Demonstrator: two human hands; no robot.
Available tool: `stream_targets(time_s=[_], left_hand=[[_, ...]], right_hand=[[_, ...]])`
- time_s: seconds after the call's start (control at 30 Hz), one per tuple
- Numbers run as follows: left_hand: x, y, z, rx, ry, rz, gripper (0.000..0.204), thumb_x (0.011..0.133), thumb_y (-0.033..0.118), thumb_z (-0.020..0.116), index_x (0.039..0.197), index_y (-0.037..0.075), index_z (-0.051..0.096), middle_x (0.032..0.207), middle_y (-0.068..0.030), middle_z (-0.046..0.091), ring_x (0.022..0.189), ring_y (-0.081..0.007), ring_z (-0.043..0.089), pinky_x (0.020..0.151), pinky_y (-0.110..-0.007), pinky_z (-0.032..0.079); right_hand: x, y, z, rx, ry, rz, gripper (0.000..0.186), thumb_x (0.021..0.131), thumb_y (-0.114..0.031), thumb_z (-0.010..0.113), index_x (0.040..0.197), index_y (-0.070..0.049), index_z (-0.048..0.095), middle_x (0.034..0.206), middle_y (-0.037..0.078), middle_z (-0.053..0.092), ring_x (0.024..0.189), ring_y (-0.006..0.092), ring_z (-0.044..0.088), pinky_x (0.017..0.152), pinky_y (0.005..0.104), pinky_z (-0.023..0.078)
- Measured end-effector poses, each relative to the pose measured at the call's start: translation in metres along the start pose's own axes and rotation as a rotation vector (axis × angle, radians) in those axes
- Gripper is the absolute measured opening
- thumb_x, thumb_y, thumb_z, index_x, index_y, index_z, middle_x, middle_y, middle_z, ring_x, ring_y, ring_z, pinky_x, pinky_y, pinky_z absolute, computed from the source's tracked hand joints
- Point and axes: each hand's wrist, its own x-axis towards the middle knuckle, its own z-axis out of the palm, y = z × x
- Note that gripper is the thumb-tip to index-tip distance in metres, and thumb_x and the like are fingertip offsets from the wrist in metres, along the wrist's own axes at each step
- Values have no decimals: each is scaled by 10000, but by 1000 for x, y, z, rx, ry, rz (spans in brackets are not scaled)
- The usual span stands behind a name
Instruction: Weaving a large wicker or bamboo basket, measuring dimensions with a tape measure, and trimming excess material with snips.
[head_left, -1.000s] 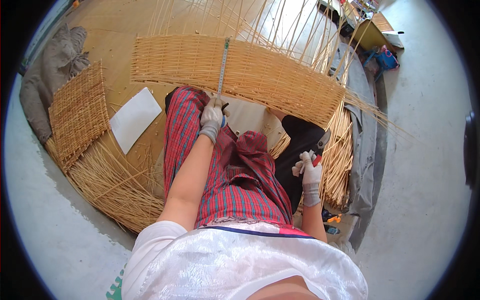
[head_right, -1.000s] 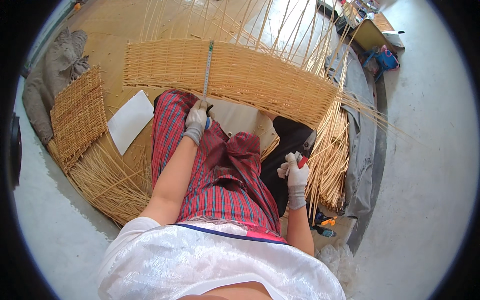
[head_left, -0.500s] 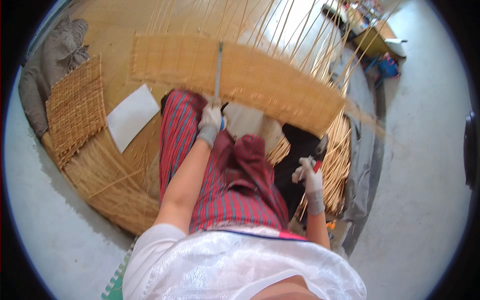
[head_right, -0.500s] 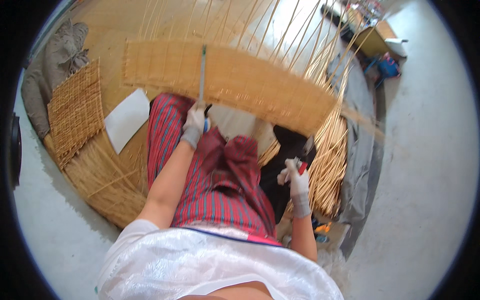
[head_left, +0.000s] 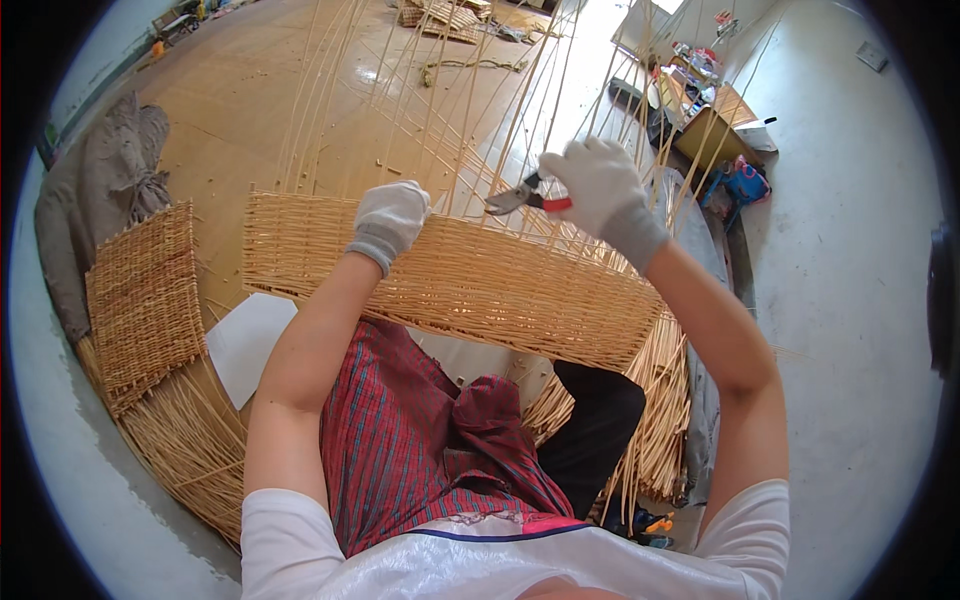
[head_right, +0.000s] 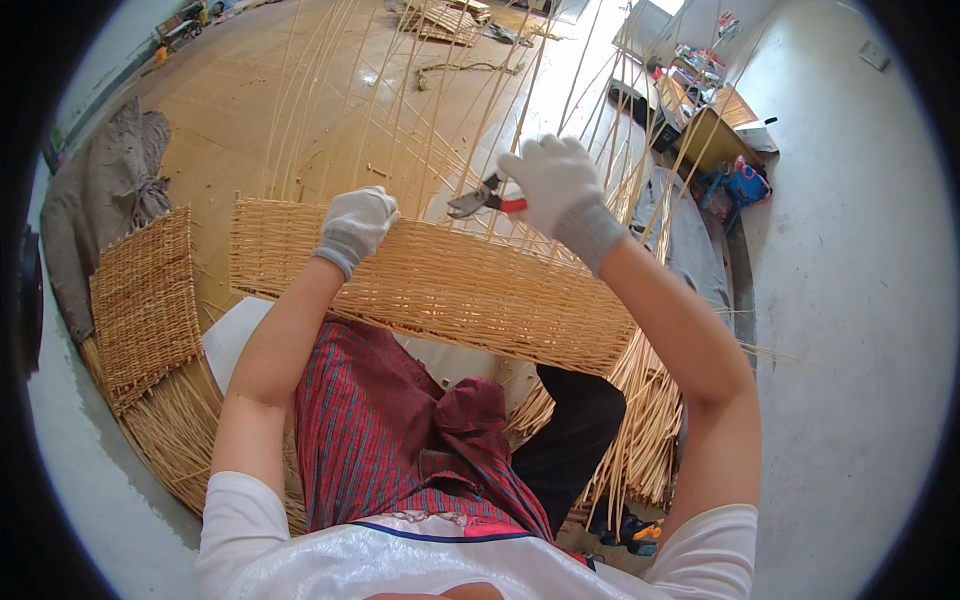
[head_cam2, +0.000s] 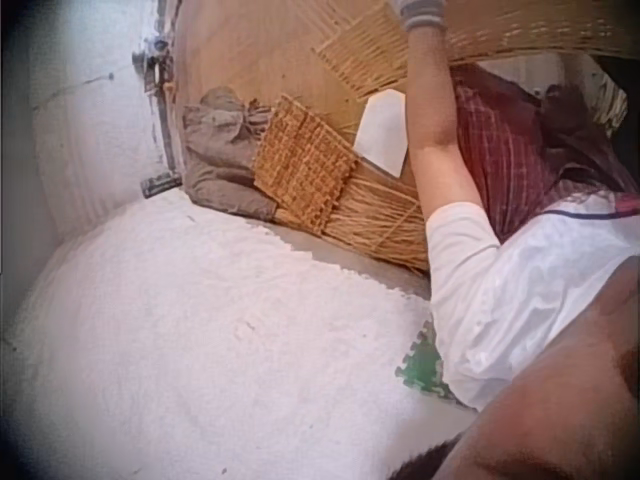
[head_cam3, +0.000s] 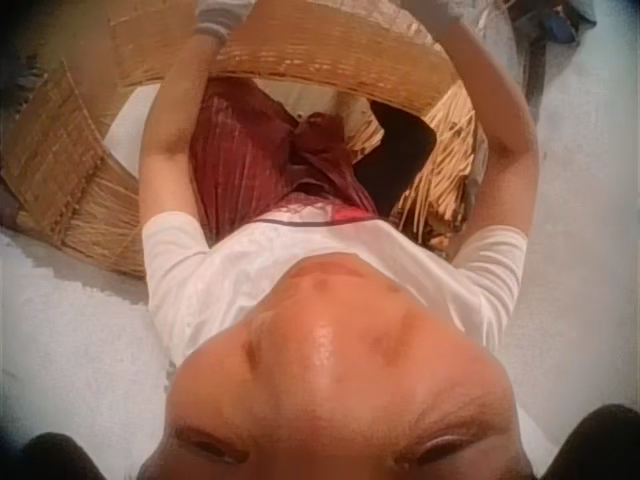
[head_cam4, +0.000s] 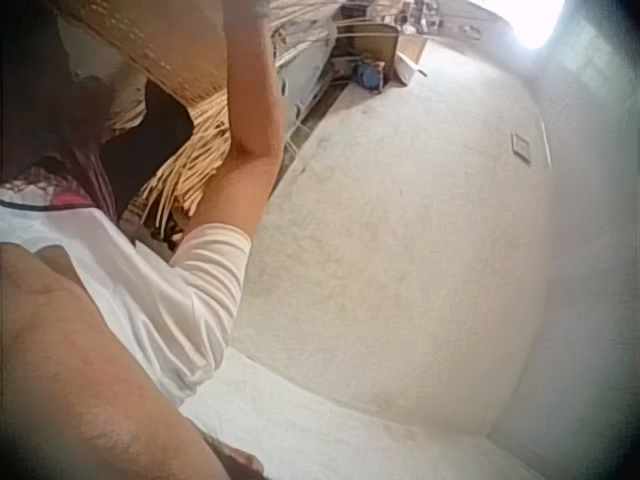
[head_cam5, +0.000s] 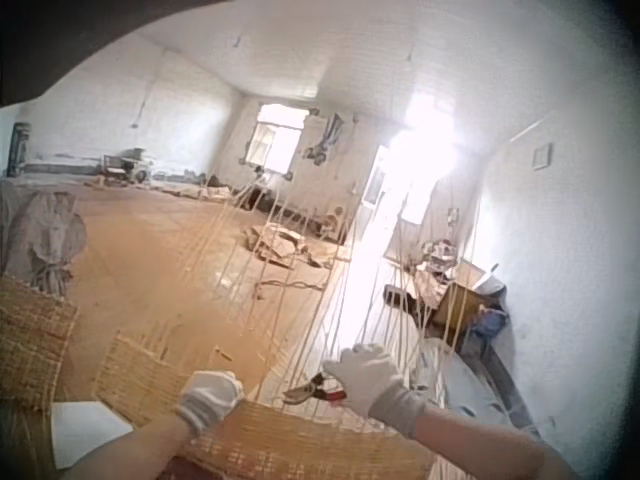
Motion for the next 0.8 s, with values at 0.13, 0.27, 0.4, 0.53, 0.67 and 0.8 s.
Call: stream_targets(time_s=[0.13,0.27,0.4,0.53,0.67,0.8], left_hand=[[4,-3,6,38,22,53,142,907,193,616,962,111,719,1003,-86,710,936,-277,711,750,-405,579],[-2,-3,4,-69,-19,-18,278,981,348,558,1012,100,681,1041,-92,680,986,-278,673,806,-417,552],[-9,7,-4,-207,128,-91,217,963,292,582,996,98,673,1058,-106,675,962,-287,682,785,-449,550],[1,27,-1,-148,115,68,165,933,226,599,986,93,681,1053,-114,693,923,-297,697,753,-457,559],[18,36,14,-17,34,127,118,879,156,612,942,93,690,977,-112,711,867,-297,713,695,-409,575],[23,42,24,-2,87,153,92,865,131,607,907,97,682,916,-107,703,866,-286,716,685,-375,578]], right_hand=[[63,-25,7,-250,-313,-96,361,810,-323,783,1124,-190,666,1018,38,659,1014,218,631,873,368,497],[84,-48,24,-374,-309,-200,271,847,-226,736,1103,-161,675,1013,50,675,1013,209,636,853,342,487],[85,-53,25,-310,-397,-212,235,848,-264,744,1044,-146,690,923,43,685,955,203,665,825,347,512],[82,-24,13,-251,-492,-209,371,767,-387,818,1035,-163,693,895,30,685,969,223,678,819,376,544],[80,0,11,-331,-420,-283,451,696,-383,867,1070,-195,700,979,13,674,1003,227,651,837,372,541],[77,-14,24,-435,-369,-286,354,749,-300,828,1055,-178,700,962,17,684,975,212,662,843,347,533]])
